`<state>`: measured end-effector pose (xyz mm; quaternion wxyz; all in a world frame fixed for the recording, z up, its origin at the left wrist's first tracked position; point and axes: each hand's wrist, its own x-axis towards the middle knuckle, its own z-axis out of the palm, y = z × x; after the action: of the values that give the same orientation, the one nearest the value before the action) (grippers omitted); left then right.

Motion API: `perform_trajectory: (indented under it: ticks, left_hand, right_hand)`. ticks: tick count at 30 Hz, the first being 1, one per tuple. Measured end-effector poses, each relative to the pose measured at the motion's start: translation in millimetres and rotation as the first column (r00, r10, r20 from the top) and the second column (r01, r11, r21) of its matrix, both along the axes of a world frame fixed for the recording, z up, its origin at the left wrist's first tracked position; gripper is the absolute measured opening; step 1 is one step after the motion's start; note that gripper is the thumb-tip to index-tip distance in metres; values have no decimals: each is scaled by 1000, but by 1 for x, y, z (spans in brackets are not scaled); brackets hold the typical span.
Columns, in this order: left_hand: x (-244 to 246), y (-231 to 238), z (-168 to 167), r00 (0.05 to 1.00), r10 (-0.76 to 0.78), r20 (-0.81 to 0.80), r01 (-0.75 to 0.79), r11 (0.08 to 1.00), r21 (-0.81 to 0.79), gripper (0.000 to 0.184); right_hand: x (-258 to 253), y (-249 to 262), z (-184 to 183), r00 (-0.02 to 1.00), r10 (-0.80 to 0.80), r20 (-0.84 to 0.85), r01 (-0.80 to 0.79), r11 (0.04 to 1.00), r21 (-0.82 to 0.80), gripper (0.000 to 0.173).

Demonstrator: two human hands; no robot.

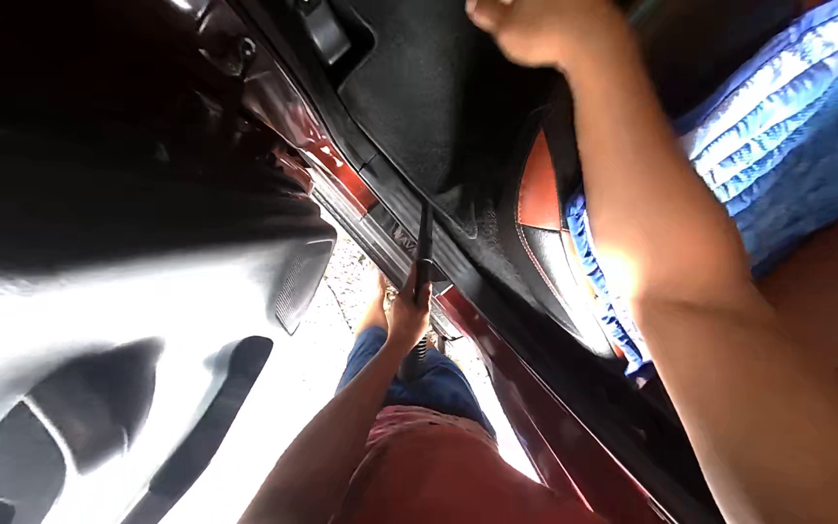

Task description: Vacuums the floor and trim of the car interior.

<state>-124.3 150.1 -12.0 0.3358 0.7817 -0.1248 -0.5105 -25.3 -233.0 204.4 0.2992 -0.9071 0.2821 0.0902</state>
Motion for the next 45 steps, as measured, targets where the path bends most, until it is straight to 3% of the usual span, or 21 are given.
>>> perform_trajectory:
  ticks: [2, 4, 6, 7, 9, 11, 13, 17, 20, 23, 26, 28, 31, 41, 45]
  left_hand:
    - [7, 4, 5, 1000, 16, -13, -17, 999, -44, 57]
    - [14, 4, 7, 997, 60, -50, -64, 996, -69, 55]
    - [20, 0, 7, 993, 90, -78, -95, 993, -72, 55]
    - [22, -1, 7, 991, 93, -93, -101, 992, -79, 57]
    - [22, 1, 6, 991, 90, -103, -99, 991, -85, 59]
    - [22, -2, 6, 995, 69, -66, -74, 995, -70, 57]
    - [26, -9, 9, 999, 38, 24, -36, 998, -57, 55]
    - [71, -28, -19, 970, 138, 200, -106, 981, -165, 36]
    - [125, -88, -37, 922, 378, -86, -388, 907, -166, 40]
    - [156, -155, -64, 733, 545, -407, -621, 780, -74, 48]
    - [146, -185, -67, 640, 647, -415, -718, 696, -22, 50]
    - [125, -189, -59, 614, 711, -342, -760, 650, -14, 51]
    - [93, -172, -59, 598, 703, -386, -785, 610, -105, 38]
    - [20, -105, -24, 744, 537, -398, -637, 749, -181, 50]
    - [20, -103, -2, 685, 557, -470, -693, 697, -183, 45]
  right_hand:
    - [-16, 67, 15, 991, 134, -13, -135, 990, -49, 40]
    - [-52, 148, 4, 986, 169, 12, -169, 978, 126, 36]
    - [-81, 195, -50, 995, 12, -95, 23, 932, 361, 44]
    - [-91, 207, -91, 972, -177, -152, 228, 860, 457, 47]
    - [-99, 219, -164, 799, -513, -313, 590, 569, 573, 66]
    - [-90, 225, -207, 664, -614, -427, 690, 284, 665, 69]
    - [-78, 228, -234, 669, -640, -378, 624, 209, 753, 52]
    - [-80, 210, -251, 720, -595, -356, 571, 217, 792, 46]
    - [-94, 196, -249, 730, -562, -388, 578, 206, 789, 48]
    - [-107, 198, -248, 799, -504, -329, 496, 243, 834, 48]
    - [-127, 213, -251, 777, -523, -350, 529, 243, 813, 54]
    - [-141, 217, -245, 762, -546, -347, 536, 233, 811, 55]
    - [-170, 228, -236, 789, -536, -300, 488, 251, 836, 54]
    - [-245, 282, -199, 796, -555, -241, 438, 254, 862, 65]
    - [-247, 288, -186, 779, -579, -240, 426, 208, 881, 70]
